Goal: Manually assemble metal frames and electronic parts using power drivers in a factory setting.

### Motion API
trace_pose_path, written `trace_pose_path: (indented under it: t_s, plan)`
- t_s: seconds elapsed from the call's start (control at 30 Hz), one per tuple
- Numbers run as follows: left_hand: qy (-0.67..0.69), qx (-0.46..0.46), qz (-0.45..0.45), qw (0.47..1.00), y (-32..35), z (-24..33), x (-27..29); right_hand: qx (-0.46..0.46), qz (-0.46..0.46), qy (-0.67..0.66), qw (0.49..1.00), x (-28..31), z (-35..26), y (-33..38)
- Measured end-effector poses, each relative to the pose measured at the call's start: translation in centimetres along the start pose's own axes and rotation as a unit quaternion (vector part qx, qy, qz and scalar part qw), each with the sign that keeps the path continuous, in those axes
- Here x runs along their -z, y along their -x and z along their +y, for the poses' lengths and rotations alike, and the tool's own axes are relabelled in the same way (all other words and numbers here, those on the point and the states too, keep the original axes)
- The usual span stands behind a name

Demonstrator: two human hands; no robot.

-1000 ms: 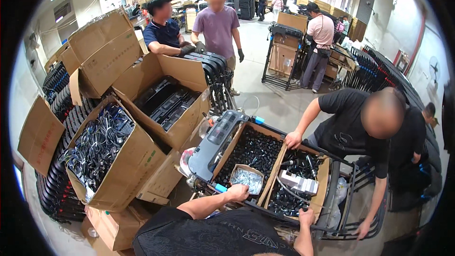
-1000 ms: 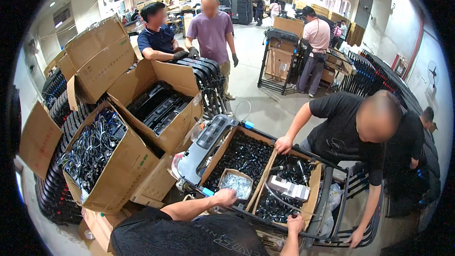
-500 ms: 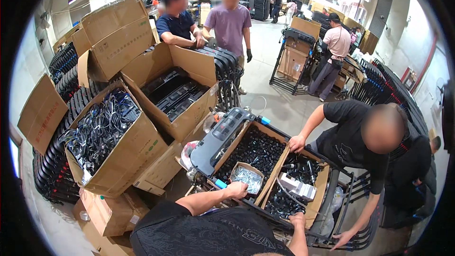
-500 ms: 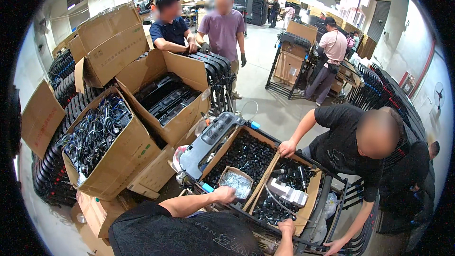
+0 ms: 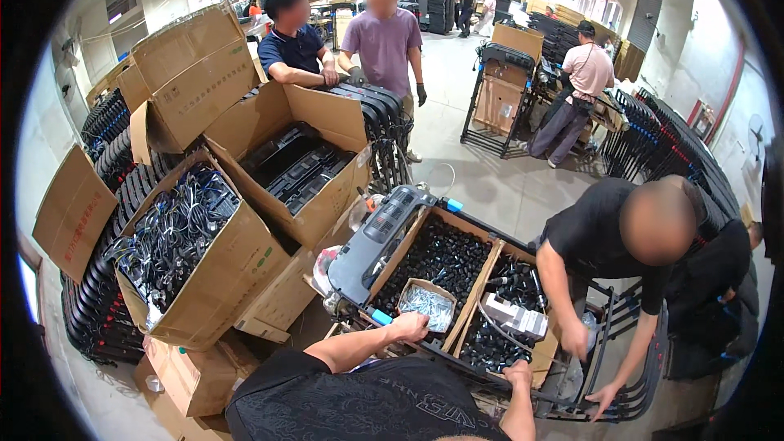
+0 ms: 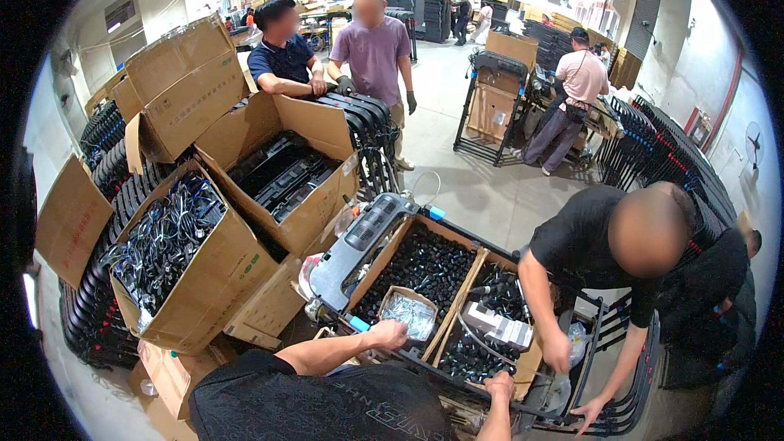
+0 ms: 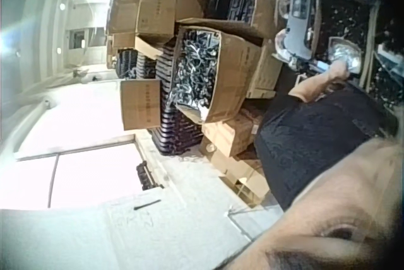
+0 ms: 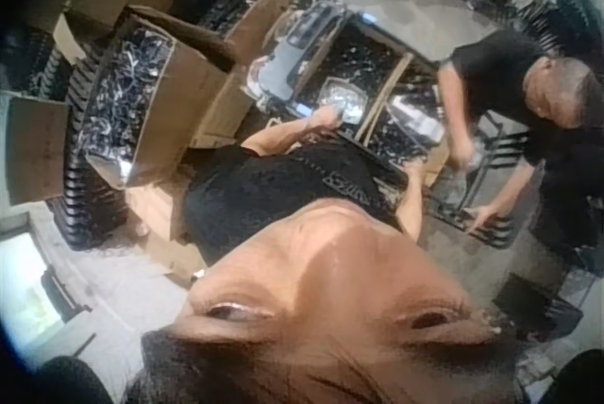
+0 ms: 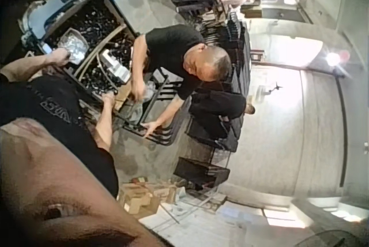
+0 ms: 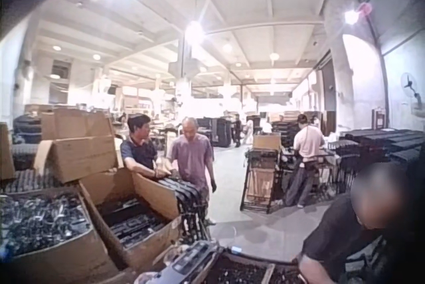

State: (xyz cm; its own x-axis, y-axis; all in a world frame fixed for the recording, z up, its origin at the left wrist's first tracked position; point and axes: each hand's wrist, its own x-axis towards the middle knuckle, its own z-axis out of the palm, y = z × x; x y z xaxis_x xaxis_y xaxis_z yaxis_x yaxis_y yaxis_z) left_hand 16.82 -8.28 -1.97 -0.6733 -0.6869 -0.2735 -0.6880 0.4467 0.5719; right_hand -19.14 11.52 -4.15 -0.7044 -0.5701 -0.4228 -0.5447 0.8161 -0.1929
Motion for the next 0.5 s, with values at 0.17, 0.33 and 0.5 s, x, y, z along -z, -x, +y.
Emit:
trace_pose_path:
  t_s: [0.17, 0.33, 0.5]
  plan:
    - [0.001, 0.006, -0.007, 1.000, 0.2, 0.4, 0.6, -0.012, -0.057, 0.019, 0.998, 1.2, -1.0, 0.6]
    - [0.000, 0.000, 0.002, 1.000, 0.1, 0.4, 0.3, -0.034, 0.044, -0.027, 0.998, -0.1, -0.3, 0.0]
    - [-0.004, 0.012, 0.007, 1.000, 0.0, 0.8, 0.9, -0.007, 0.004, -0.001, 1.000, -0.8, 0.8, -0.9]
